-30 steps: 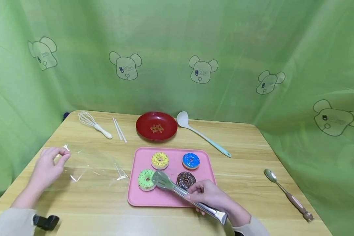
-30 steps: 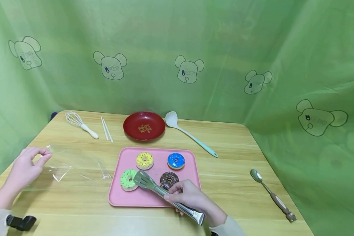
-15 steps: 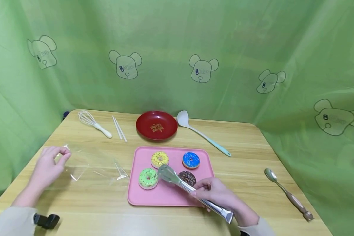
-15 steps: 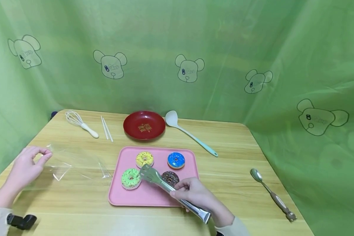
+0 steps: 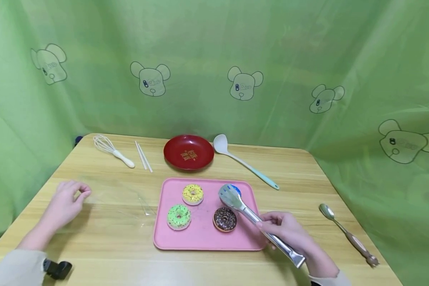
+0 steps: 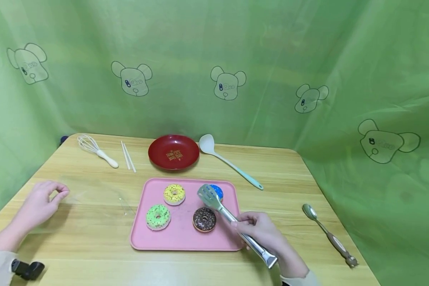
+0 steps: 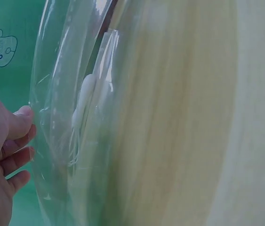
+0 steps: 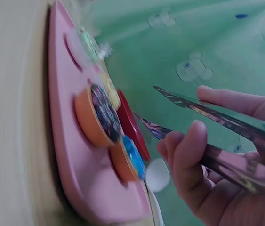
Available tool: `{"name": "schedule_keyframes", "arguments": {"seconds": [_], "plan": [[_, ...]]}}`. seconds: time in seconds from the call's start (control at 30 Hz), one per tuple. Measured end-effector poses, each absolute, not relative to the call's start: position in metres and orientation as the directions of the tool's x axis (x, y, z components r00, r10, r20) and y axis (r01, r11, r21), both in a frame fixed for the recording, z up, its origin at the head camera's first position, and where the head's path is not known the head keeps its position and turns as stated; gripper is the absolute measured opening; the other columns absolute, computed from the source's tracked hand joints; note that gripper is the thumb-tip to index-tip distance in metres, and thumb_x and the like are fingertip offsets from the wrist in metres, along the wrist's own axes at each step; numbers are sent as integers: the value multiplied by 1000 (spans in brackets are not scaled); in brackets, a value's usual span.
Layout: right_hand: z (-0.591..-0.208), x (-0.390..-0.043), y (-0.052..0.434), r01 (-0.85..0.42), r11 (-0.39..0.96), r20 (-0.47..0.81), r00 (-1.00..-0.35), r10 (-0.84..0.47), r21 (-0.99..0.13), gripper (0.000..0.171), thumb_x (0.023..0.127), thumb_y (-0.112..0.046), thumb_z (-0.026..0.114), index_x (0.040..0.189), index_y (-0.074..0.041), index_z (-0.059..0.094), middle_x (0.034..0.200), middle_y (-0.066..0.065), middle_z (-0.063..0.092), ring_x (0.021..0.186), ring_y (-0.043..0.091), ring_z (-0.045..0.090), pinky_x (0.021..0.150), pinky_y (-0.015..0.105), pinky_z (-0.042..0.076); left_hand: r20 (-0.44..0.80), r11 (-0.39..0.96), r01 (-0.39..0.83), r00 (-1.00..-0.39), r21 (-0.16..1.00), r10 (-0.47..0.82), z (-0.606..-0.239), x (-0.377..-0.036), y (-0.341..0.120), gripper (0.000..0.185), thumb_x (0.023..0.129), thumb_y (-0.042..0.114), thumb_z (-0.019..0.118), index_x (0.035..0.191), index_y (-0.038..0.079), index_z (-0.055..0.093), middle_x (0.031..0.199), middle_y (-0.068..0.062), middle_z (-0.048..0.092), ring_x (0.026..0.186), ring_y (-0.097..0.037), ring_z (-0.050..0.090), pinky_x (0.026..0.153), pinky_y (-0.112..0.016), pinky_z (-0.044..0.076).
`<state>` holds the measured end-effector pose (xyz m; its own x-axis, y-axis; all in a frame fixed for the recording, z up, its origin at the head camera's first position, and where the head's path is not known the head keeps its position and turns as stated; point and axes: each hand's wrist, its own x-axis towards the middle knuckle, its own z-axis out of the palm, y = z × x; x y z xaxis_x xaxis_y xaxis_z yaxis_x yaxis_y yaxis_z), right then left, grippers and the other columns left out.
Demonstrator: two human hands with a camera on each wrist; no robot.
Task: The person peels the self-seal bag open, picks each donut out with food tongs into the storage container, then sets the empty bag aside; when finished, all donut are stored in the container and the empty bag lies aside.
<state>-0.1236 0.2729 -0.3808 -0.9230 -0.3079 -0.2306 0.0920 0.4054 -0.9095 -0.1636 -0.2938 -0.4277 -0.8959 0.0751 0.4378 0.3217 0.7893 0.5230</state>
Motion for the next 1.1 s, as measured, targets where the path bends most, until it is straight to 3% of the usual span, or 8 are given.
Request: {"name": "schedule_keyframes", "arguments": {"seconds": [0.27,0.6,0.87,1.1], "plan": [[-385,-122,305,124,381,-213,-956,-201,-916,49,88,-18,63,119,17,47,77,20,59,53,21,57,46,36,52,397,797,305,-913,522,89,-434,-166,-294,5,88,2,58,87,-3,59,90,-19,58,92,-38,43,77,-53,34],[-394,-124,333,207,454,-220,-975,24,-867,56,86,-26,66,122,13,48,87,20,62,59,24,59,50,36,53,376,784,285,-924,551,71,-436,-164,-296,4,89,1,57,89,-1,60,96,-22,58,95,-39,42,79,-56,34],[-405,-125,349,161,696,-88,-986,140,-699,51,82,-38,70,106,5,61,81,8,61,66,15,54,56,27,48,378,771,277,-924,573,51,-431,-160,-297,11,91,7,57,95,-3,60,97,-24,59,100,-43,41,82,-59,32],[-414,-123,365,111,841,38,-987,154,-530,62,80,-45,69,110,8,58,78,8,59,63,16,51,51,28,44,421,763,300,-906,572,41,-427,-155,-296,13,91,9,58,93,-3,59,94,-23,59,100,-42,40,81,-58,31]]}}
